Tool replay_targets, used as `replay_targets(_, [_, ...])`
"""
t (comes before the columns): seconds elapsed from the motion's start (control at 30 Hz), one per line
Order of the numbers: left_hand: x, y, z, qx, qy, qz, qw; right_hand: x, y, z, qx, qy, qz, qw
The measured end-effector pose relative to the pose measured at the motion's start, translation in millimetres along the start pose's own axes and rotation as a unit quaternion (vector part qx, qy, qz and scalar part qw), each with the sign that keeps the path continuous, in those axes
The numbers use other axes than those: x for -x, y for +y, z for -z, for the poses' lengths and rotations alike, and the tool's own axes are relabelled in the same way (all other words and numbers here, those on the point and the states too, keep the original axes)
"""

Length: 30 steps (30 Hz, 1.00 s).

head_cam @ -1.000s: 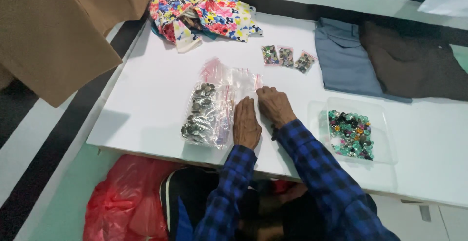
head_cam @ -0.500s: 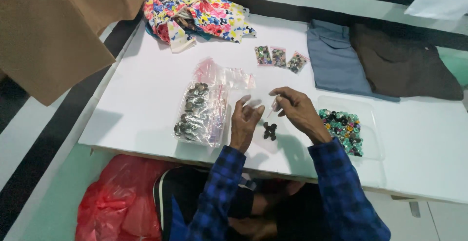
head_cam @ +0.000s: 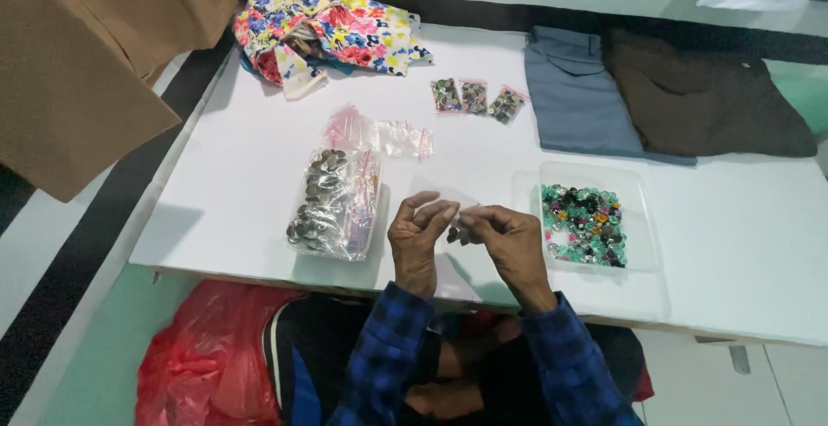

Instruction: The person sorts colorful buttons from a plastic container, picking them out by hand and placing them into small plastic bags. They also handle a bag of metal buttons and arrange the sorted items on the table.

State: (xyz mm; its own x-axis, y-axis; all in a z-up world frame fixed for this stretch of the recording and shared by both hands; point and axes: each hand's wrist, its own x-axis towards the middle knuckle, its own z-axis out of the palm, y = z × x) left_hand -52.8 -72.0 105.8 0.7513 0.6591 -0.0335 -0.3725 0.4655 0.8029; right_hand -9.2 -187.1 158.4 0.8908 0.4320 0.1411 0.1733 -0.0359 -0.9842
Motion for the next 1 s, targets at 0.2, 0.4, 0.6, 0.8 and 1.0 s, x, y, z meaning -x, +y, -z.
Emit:
replay_targets(0.2, [8.0, -6.6, -4.3, 0.023, -0.023, 0.010, 0.999, 9.0, -6.8, 8.3, 0.013, 0.025, 0.021, 0.999])
replay_targets(0.4, [15.3, -1.0, -11.5, -0.019, -0.022, -0.021, 0.999, 29.0, -28.0, 12.1, 0.070, 0.039, 0.054, 0.995])
replay_targets(0.6, [42.9, -18.9, -20.5, -0.276, 0.180, -0.218, 0.919, 28.6, -28.0, 14.4, 0.132, 0.167, 0.099, 0.972])
replay_targets(0.8, [56.3, 10.5, -37.0, -0.364, 0.040, -0.349, 0.863, 34.6, -17.9, 12.2, 0.211, 0.170, 0.167, 0.948])
replay_targets(1.0, [52.2, 16.0, -27.1, -0.311, 0.010, -0.252, 0.917, 44.7, -38.2, 14.9, 0.234, 0.064, 0.158, 0.957])
